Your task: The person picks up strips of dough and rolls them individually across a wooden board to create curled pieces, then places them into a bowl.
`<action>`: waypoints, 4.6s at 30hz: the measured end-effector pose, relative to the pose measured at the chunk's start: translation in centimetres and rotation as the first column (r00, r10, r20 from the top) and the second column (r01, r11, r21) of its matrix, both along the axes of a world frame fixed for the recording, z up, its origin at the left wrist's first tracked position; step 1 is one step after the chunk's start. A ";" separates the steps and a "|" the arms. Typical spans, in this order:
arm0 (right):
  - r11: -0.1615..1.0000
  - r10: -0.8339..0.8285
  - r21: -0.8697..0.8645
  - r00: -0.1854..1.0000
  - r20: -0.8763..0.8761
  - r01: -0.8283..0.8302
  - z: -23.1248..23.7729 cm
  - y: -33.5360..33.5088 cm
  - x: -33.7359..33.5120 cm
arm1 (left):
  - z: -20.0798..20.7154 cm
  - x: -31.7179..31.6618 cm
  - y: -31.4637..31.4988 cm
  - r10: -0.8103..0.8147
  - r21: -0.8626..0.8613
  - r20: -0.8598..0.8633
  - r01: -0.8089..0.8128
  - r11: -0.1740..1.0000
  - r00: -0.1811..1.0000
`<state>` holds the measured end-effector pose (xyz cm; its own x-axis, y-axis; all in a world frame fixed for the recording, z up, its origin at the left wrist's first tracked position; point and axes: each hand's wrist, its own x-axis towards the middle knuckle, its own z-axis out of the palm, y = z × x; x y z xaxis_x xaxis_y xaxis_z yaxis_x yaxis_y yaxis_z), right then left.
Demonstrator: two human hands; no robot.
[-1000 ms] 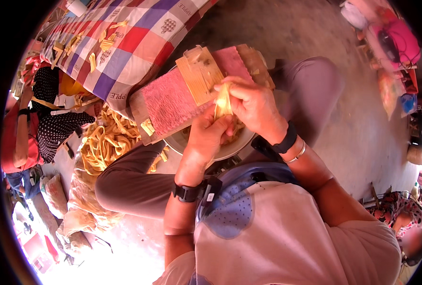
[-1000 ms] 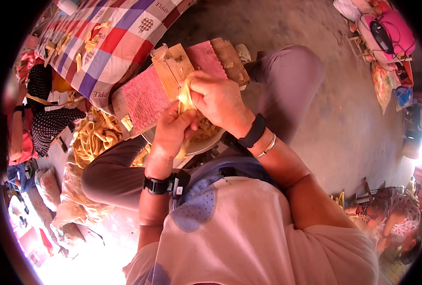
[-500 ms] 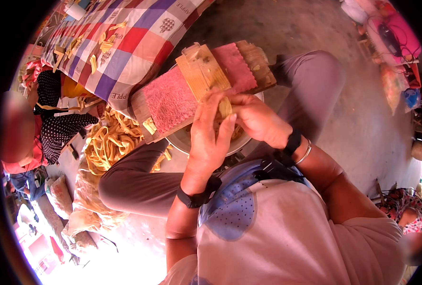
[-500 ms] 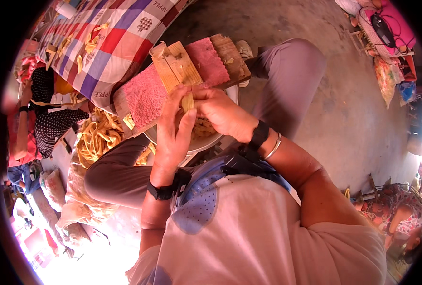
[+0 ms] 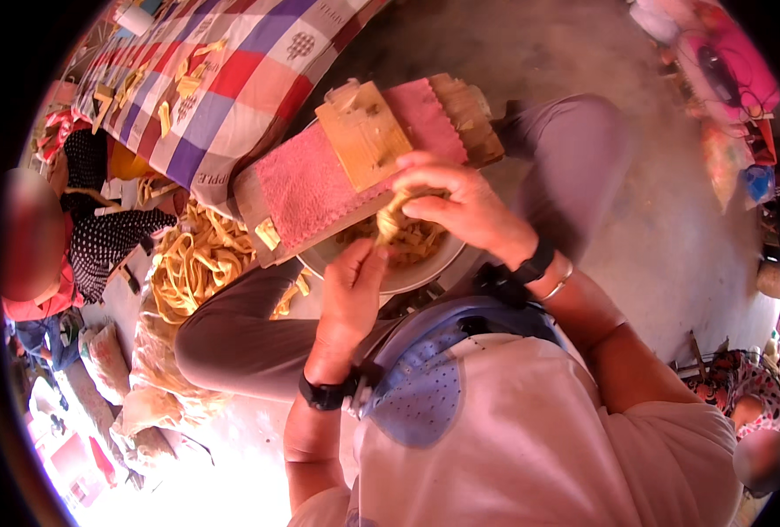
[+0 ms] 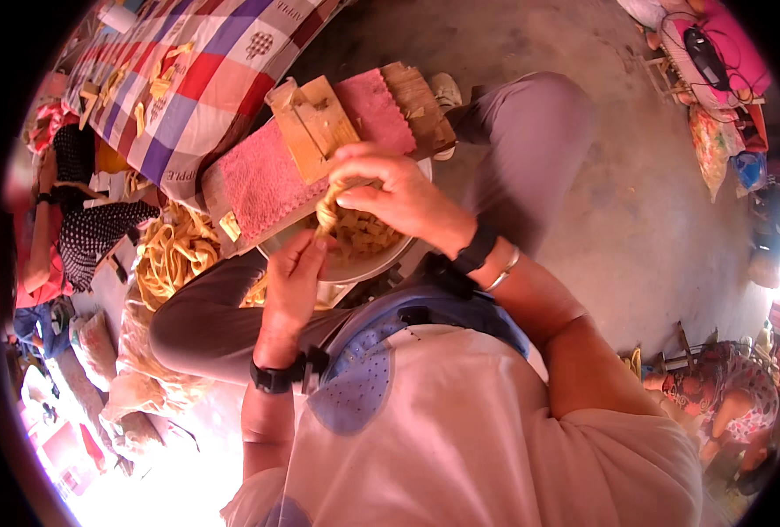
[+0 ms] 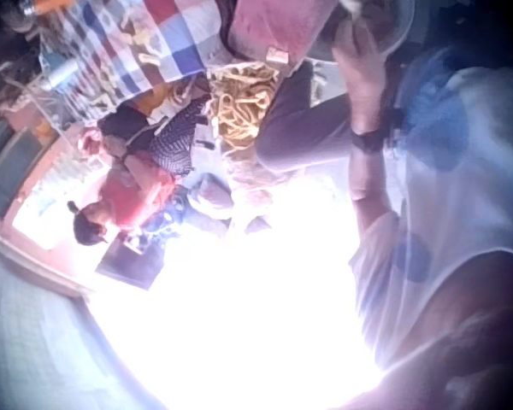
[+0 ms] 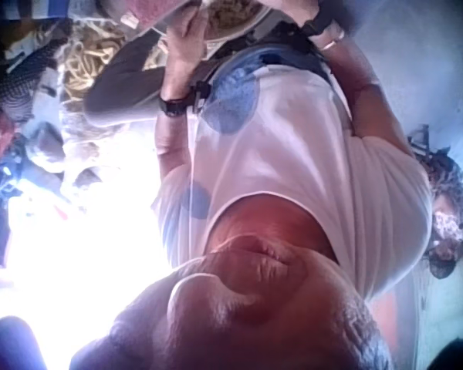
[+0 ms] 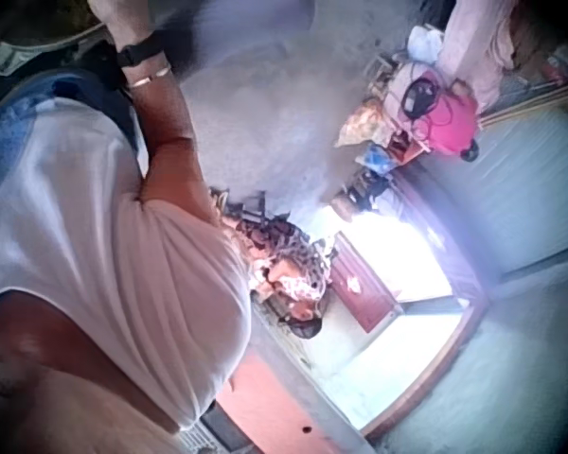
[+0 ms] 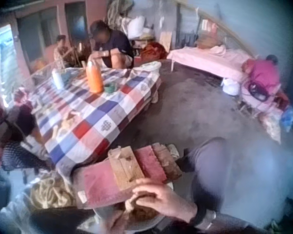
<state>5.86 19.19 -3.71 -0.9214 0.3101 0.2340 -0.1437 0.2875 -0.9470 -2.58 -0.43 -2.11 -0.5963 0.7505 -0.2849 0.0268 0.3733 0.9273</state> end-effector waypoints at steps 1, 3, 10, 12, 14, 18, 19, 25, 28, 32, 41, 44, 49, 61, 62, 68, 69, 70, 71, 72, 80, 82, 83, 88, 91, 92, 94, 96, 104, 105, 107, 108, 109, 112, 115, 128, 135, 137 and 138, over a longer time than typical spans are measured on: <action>0.989 0.029 -0.149 0.993 0.117 -0.011 1.1 0.1 0.5 | 0.1 -0.3 -0.1 -0.011 -0.044 -0.284 -0.002 0.999 0.959; 0.996 0.068 0.051 0.989 0.134 -0.075 2.9 0.8 0.5 | 0.7 -0.7 0.0 -0.051 -0.112 -0.598 -0.021 0.993 0.800; 0.738 0.117 0.585 0.918 0.379 -0.336 3.4 2.7 0.4 | 2.2 -1.1 1.4 -0.098 -0.070 -0.752 0.068 0.995 0.652; 0.722 0.087 0.631 0.941 0.326 -0.285 3.3 3.7 1.0 | 2.2 -1.8 0.9 -0.109 -0.083 -0.729 0.071 0.994 0.676; 0.726 0.039 0.619 0.917 0.397 -0.299 4.4 4.9 1.2 | 2.4 -2.3 0.2 -0.145 -0.166 -0.683 0.041 0.985 0.716; 0.670 0.198 0.715 0.977 0.084 -0.198 7.3 1.2 0.1 | 2.7 -1.5 2.1 -0.168 -0.075 -0.762 0.174 0.982 0.625; 0.659 0.265 0.703 0.957 0.116 -0.267 7.2 0.7 -0.4 | 3.0 -1.3 2.5 -0.143 -0.027 -0.749 0.187 0.982 0.647; 0.705 0.466 0.329 0.760 0.452 -0.628 8.7 3.3 -0.3 | 5.5 -2.3 1.0 -0.310 0.010 -0.422 0.347 0.938 0.852; 0.834 0.457 0.035 0.726 0.514 -0.550 9.2 3.6 -1.1 | 5.7 -3.3 1.4 -0.273 -0.022 -0.313 0.280 0.960 0.910; 0.973 0.177 0.079 0.919 0.352 -0.217 5.7 4.2 -4.4 | 2.7 -7.5 3.6 -0.025 0.103 -0.180 0.045 0.994 0.983; 0.882 -0.095 0.468 0.994 0.062 0.055 3.3 5.0 -7.3 | -1.5 -11.4 7.0 0.076 0.138 -0.185 -0.051 0.989 0.980; 0.816 -0.172 0.576 0.970 0.174 0.041 1.1 4.9 -7.4 | -2.9 -11.1 8.2 -0.002 0.060 -0.648 0.055 0.997 0.761; 0.918 -0.070 0.394 0.957 0.281 -0.049 1.6 5.0 -4.4 | -4.2 -11.1 5.1 0.302 0.226 -0.672 -0.201 0.953 0.676; 0.924 0.156 0.318 0.969 0.189 -0.211 6.3 0.9 -0.5 | 2.9 -3.4 4.4 -0.167 0.218 0.060 0.150 0.964 0.984; 0.909 0.178 0.339 0.961 0.212 -0.243 6.2 0.9 -0.2 | 2.6 -3.0 4.1 -0.154 0.240 0.089 0.129 0.962 0.984; 0.833 0.190 0.465 0.944 0.269 -0.300 3.9 0.7 0.9 | 1.8 -2.2 1.3 0.027 0.218 0.198 -0.071 0.973 0.980; 0.814 0.154 0.522 0.961 0.230 -0.255 2.7 1.1 1.1 | 1.3 -3.6 0.5 0.045 0.130 0.144 -0.064 0.990 0.989; 0.794 0.128 0.569 0.974 0.189 -0.215 2.6 0.8 0.8 | 1.1 -4.5 -0.5 0.062 0.114 0.115 -0.075 0.991 0.991; 0.681 0.022 0.633 0.874 0.486 -0.369 2.9 0.6 1.2 | 0.2 -4.6 -1.0 0.069 0.066 0.111 -0.076 0.995 0.991; 0.666 -0.004 0.704 0.942 0.336 -0.248 3.1 -0.1 1.3 | -0.5 -4.5 -1.3 0.073 0.019 0.107 -0.075 0.997 0.992; 0.765 0.028 0.645 0.999 -0.035 0.001 3.5 -2.4 -0.3 | 2.4 0.2 2.0 -0.234 0.159 0.677 0.171 0.972 0.698; 0.775 -0.063 0.632 0.995 0.073 0.003 3.7 -0.9 0.7 | 4.8 -0.3 1.8 -0.217 0.052 0.430 0.216 0.975 0.877; 0.728 -0.042 0.670 0.966 0.255 -0.145 5.0 -0.3 1.5 | 5.1 -1.4 1.5 -0.250 0.024 0.232 0.252 0.967 0.940; 0.844 0.468 -0.331 0.881 0.072 -0.422 8.0 -3.3 2.1 | 4.3 -2.3 2.6 -0.168 0.242 0.188 0.120 0.963 0.968; 0.834 0.222 -0.537 0.968 0.114 -0.128 9.8 -1.6 0.5 | 4.1 0.2 3.7 -0.129 0.416 0.289 -0.003 0.909 0.949; 0.965 0.058 -0.256 0.998 -0.002 -0.056 7.9 -0.9 -0.2 | 5.7 1.2 4.7 -0.047 0.380 0.297 -0.073 0.922 0.954; 0.893 -0.191 0.408 0.981 -0.039 0.190 6.5 -0.1 -0.1 | 5.8 1.3 5.4 -0.116 0.406 0.435 -0.079 0.911 0.893; 0.831 -0.233 0.510 0.971 -0.046 0.223 6.5 -0.4 0.1 | 4.3 1.3 5.9 -0.123 0.421 0.546 -0.145 0.896 0.829; 0.933 -0.137 0.343 0.989 0.060 0.108 3.0 -0.3 0.9 | 1.6 -0.1 5.0 -0.051 0.000 -0.757 0.078 0.997 0.652; 0.978 -0.119 0.186 0.982 0.146 0.091 2.4 -0.6 0.8 | 2.0 0.2 5.0 -0.011 0.028 -0.836 0.063 0.998 0.548; 0.974 -0.018 -0.215 0.967 0.254 0.074 1.4 -1.1 1.0 | 1.6 0.3 4.7 0.016 0.065 -0.885 0.089 0.994 0.466; 0.894 0.062 -0.444 0.963 0.263 0.064 0.8 -1.3 1.0 | 1.3 0.2 4.6 0.031 0.083 -0.905 0.104 0.991 0.424; 0.759 0.152 -0.649 0.955 0.255 0.053 0.7 -1.7 1.1 | 0.8 0.1 4.5 0.037 0.133 -0.861 0.154 0.979 0.508; 0.160 0.275 -0.985 0.956 0.104 0.061 1.3 -2.5 1.8 | 0.1 -0.2 4.6 0.010 0.251 -0.717 0.245 0.936 0.697; 0.232 0.299 -0.973 0.950 0.092 0.021 0.1 -2.1 1.8 | 1.3 0.5 4.6 -0.023 0.278 -0.624 0.250 0.928 0.781; 0.868 -0.308 0.308 0.909 -0.280 0.389 2.3 -2.3 -0.1 | 2.0 2.4 4.1 0.199 0.084 0.660 -0.334 0.939 0.724; 0.919 -0.387 0.064 0.921 -0.048 0.389 1.6 2.5 -0.1 | 0.3 3.0 -0.4 -0.111 0.032 0.041 0.109 0.993 0.993; 0.990 -0.129 -0.053 0.989 0.079 0.133 3.9 2.5 0.8 | 0.6 1.8 0.0 -0.077 0.011 -0.342 0.087 0.996 0.936; 0.995 0.017 -0.103 0.986 0.168 0.000 5.2 2.0 1.4 | 1.2 1.5 0.3 -0.058 0.006 -0.517 0.072 0.997 0.854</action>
<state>7.23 21.14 1.44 -0.9477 0.3162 0.0430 0.0179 0.1874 -0.9821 -1.08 -0.15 -0.93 -0.6024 0.7952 0.0693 0.5275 0.3314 0.7823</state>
